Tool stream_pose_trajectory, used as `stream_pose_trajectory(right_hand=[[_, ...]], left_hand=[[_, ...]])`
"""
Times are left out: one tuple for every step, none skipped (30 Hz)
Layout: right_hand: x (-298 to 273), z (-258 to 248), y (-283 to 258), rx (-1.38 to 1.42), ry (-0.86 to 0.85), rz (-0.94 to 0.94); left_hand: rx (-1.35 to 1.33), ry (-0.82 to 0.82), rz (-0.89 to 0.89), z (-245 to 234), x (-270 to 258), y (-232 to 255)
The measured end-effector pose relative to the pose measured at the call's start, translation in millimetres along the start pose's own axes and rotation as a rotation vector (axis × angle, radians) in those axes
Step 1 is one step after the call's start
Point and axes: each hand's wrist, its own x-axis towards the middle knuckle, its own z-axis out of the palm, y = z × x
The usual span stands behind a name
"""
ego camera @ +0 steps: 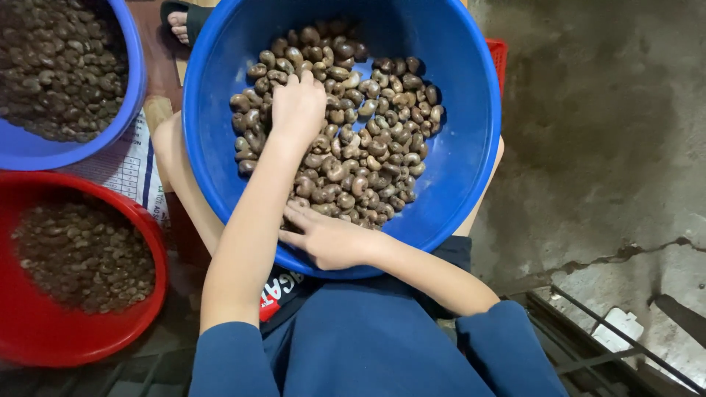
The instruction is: Sorting cashew nuts by hand from a large blue bowl into smaller red and blue bowls.
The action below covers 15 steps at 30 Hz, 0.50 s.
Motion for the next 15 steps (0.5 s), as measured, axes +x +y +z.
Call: stream_pose_trajectory(right_hand=[[-3,-6,-1,0.025,-0.078,0.034],[-8,-11,-3,0.052,-0.158,0.068],[-8,-26,-3,0.053,-0.16,0.071],[-7,-43,-2,0.045,-0.188,0.096],[-6,-59,-2,0.036,-0.216,0.12],[-7,-69,10,0.034,-0.219,0.12],[-8,-79,23,0.011,-0.189,0.299],[-9,-89,36,-0.011,-0.157,0.478],[-15,-93,56,-0.014,-0.158,0.478],[-20,-98,77,-0.159,-0.023,0.603],[-26,-103,98,-0.304,0.116,0.723],[-30,-100,110,-0.303,0.114,0.722],[-35,-97,123,-0.38,0.2,0.669],[-40,-95,136,-0.457,0.288,0.614],[-35,-89,139,-0.457,0.289,0.612]], left_hand=[[0.065,-0.026,-0.019,4,1,5],[0.129,-0.053,-0.041,9,0,10],[0.125,-0.054,-0.04,10,0,9],[0.114,-0.065,-0.024,10,1,7],[0.103,-0.075,-0.008,11,1,5],[0.102,-0.073,-0.011,5,2,1],[-0.036,-0.072,-0.078,-1,3,-3],[-0.173,-0.071,-0.142,-7,4,-8],[-0.174,-0.069,-0.143,-23,4,-7],[-0.339,-0.105,-0.206,-40,4,-7],[-0.505,-0.14,-0.268,-57,4,-8],[-0.504,-0.142,-0.27,-71,5,-7],[-1.01,-0.207,-0.378,-85,6,-7],[-1.517,-0.268,-0.474,-99,8,-7],[-1.516,-0.267,-0.474,-101,7,-7]])
